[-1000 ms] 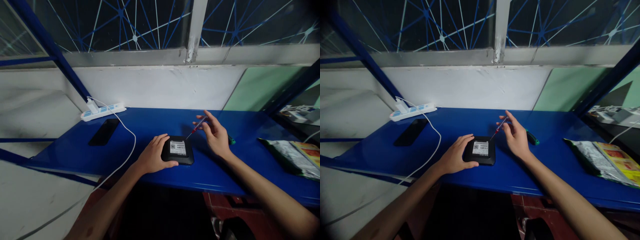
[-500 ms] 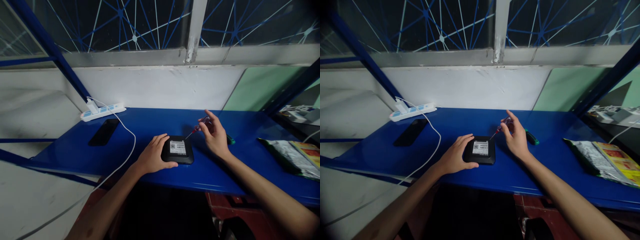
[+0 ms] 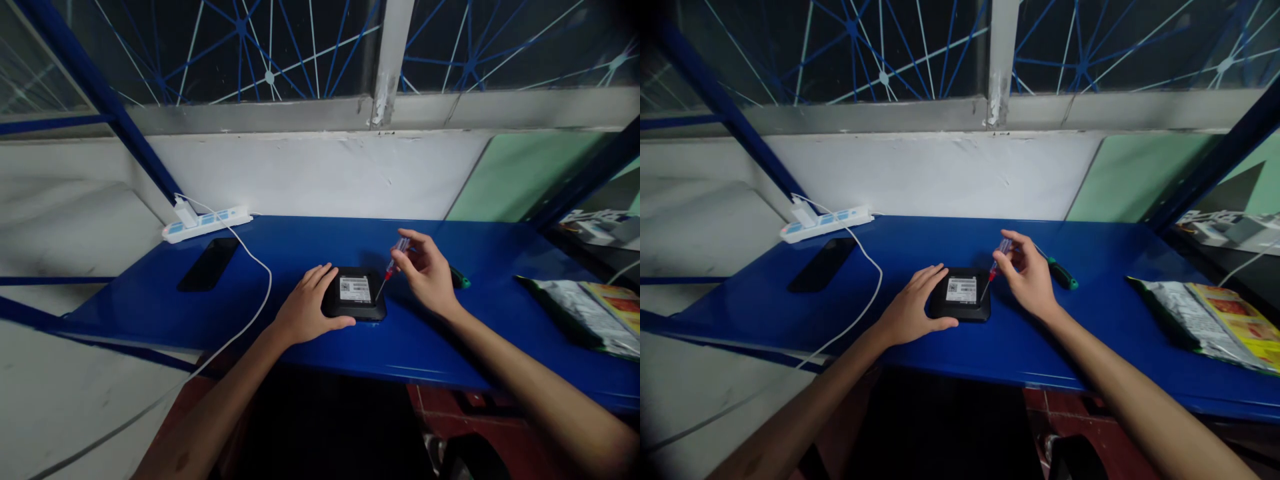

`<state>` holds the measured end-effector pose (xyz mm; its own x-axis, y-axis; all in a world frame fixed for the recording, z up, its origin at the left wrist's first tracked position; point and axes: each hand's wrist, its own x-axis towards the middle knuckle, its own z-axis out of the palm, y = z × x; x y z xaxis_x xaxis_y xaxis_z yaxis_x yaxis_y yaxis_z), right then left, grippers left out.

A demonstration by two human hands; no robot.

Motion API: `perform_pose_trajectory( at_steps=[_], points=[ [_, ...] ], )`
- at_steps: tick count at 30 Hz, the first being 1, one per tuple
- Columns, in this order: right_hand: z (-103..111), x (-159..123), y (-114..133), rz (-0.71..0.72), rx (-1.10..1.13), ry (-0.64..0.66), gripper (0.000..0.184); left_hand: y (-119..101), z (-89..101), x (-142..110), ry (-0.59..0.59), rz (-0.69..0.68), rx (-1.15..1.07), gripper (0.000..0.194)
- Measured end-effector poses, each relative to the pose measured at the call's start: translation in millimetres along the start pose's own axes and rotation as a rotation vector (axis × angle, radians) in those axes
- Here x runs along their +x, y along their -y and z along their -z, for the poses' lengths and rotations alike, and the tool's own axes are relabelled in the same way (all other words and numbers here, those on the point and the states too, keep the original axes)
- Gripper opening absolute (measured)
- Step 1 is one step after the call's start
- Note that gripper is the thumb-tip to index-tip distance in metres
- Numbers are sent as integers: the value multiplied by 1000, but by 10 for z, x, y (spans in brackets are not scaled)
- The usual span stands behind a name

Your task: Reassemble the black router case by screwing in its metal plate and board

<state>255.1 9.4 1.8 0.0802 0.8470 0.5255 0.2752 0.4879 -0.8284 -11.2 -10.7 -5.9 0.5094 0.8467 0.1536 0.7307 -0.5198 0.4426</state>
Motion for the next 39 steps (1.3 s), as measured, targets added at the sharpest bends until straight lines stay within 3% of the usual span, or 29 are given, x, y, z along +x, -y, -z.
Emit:
perform_pose_trajectory(
  at_steps=[9, 13, 18, 23, 26, 32, 39],
  points=[
    [-19, -42, 92, 0, 59, 57, 40, 31, -22, -2, -30, -27, -1, 101],
    [1, -41, 141, -8, 109, 70, 30, 28, -14, 0, -13, -17, -6, 102],
    [3, -27, 193, -15, 128, 37, 25, 33, -7, -4, -26, -25, -18, 101],
    [4, -21, 183, 74, -4, -55, 25, 22, -2, -2, -29, -31, -23, 100],
    [13, -23, 191, 87, -25, -11, 21, 15, 1, 2, -29, -29, -18, 100],
    [4, -32, 201, -3, 119, 74, 34, 22, -1, -3, -25, -27, -11, 100],
    [8, -9, 185, 55, -44, -33, 23, 17, 0, -4, -28, -26, -5, 100]
  ],
)
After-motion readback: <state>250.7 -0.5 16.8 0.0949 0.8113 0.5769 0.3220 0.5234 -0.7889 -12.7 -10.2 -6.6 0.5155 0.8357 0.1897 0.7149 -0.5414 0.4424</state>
